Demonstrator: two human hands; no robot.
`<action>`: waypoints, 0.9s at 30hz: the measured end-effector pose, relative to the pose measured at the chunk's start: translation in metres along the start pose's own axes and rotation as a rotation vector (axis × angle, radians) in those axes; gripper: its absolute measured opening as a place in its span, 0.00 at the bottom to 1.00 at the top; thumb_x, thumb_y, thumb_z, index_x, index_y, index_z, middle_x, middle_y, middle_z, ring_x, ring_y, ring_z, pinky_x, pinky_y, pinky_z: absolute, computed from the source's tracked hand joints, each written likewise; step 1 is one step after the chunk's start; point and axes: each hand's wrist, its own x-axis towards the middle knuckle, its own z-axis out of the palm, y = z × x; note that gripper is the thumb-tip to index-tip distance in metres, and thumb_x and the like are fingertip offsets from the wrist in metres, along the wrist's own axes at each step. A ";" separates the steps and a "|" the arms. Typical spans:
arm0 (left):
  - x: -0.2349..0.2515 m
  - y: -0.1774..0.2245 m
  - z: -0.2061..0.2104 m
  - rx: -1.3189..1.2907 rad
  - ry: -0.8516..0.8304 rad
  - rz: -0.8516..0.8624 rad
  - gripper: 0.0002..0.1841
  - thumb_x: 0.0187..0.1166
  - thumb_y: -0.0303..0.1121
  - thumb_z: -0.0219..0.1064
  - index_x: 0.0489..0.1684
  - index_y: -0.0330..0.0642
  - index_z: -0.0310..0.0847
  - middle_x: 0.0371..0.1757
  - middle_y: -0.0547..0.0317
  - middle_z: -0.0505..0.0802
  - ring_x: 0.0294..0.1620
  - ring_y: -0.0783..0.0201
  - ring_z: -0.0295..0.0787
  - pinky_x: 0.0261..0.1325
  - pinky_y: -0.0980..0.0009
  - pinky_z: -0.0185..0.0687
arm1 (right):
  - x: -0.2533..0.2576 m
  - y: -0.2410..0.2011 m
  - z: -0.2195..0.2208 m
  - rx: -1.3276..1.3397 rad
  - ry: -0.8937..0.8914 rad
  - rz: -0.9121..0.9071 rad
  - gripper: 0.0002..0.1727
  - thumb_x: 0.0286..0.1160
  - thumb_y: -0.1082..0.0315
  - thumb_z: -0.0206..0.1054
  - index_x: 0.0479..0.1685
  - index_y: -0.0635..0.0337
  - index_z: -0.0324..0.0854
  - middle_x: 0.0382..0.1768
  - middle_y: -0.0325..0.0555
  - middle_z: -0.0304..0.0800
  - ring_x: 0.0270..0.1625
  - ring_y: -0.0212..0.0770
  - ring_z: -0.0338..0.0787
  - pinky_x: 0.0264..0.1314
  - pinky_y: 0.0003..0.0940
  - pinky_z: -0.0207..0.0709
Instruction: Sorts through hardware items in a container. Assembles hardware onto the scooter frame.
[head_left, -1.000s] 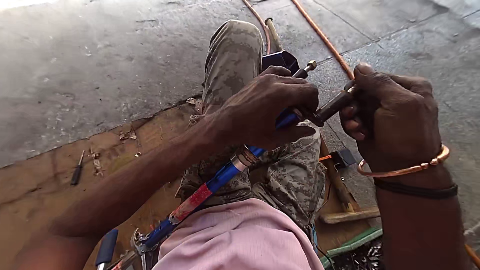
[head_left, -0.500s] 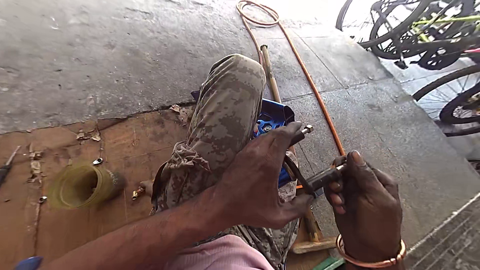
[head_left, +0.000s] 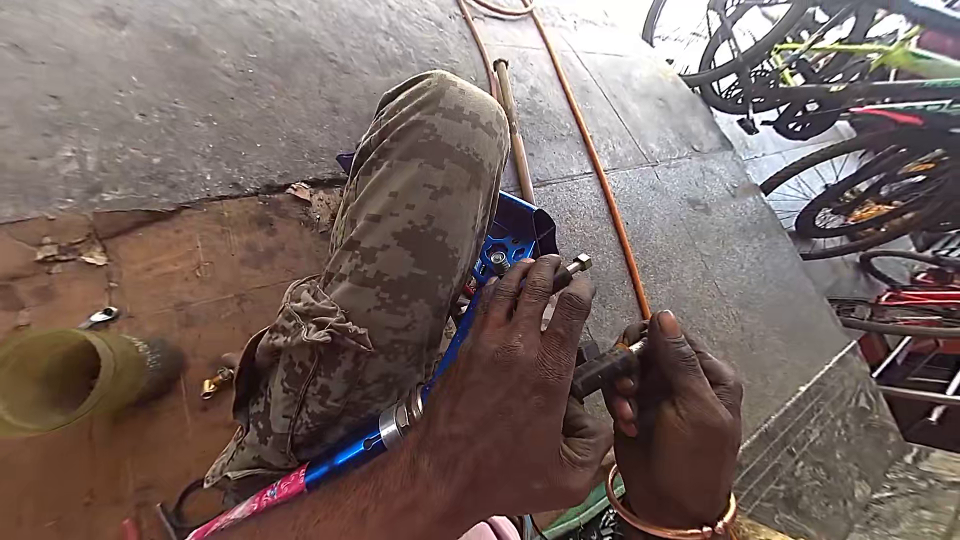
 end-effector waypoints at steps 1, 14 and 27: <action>0.000 0.000 -0.001 0.011 -0.002 0.012 0.45 0.61 0.54 0.66 0.86 0.46 0.68 0.88 0.43 0.69 0.94 0.45 0.52 0.92 0.49 0.52 | -0.001 0.000 0.001 -0.003 0.006 0.002 0.21 0.94 0.57 0.51 0.32 0.56 0.82 0.12 0.37 0.76 0.06 0.25 0.71 0.05 0.18 0.69; -0.002 -0.022 -0.021 -0.002 0.019 0.267 0.11 0.74 0.47 0.74 0.46 0.56 0.94 0.60 0.69 0.93 0.87 0.55 0.69 0.85 0.61 0.71 | 0.000 0.000 0.003 0.050 0.004 0.010 0.22 0.93 0.58 0.52 0.33 0.60 0.83 0.13 0.43 0.78 0.07 0.28 0.73 0.06 0.20 0.69; 0.010 -0.053 -0.035 0.103 -0.155 0.604 0.16 0.89 0.41 0.62 0.67 0.51 0.88 0.76 0.59 0.87 0.88 0.51 0.69 0.80 0.60 0.78 | 0.003 0.009 -0.005 0.043 0.016 0.009 0.22 0.93 0.59 0.52 0.31 0.61 0.84 0.13 0.44 0.79 0.07 0.28 0.74 0.05 0.20 0.68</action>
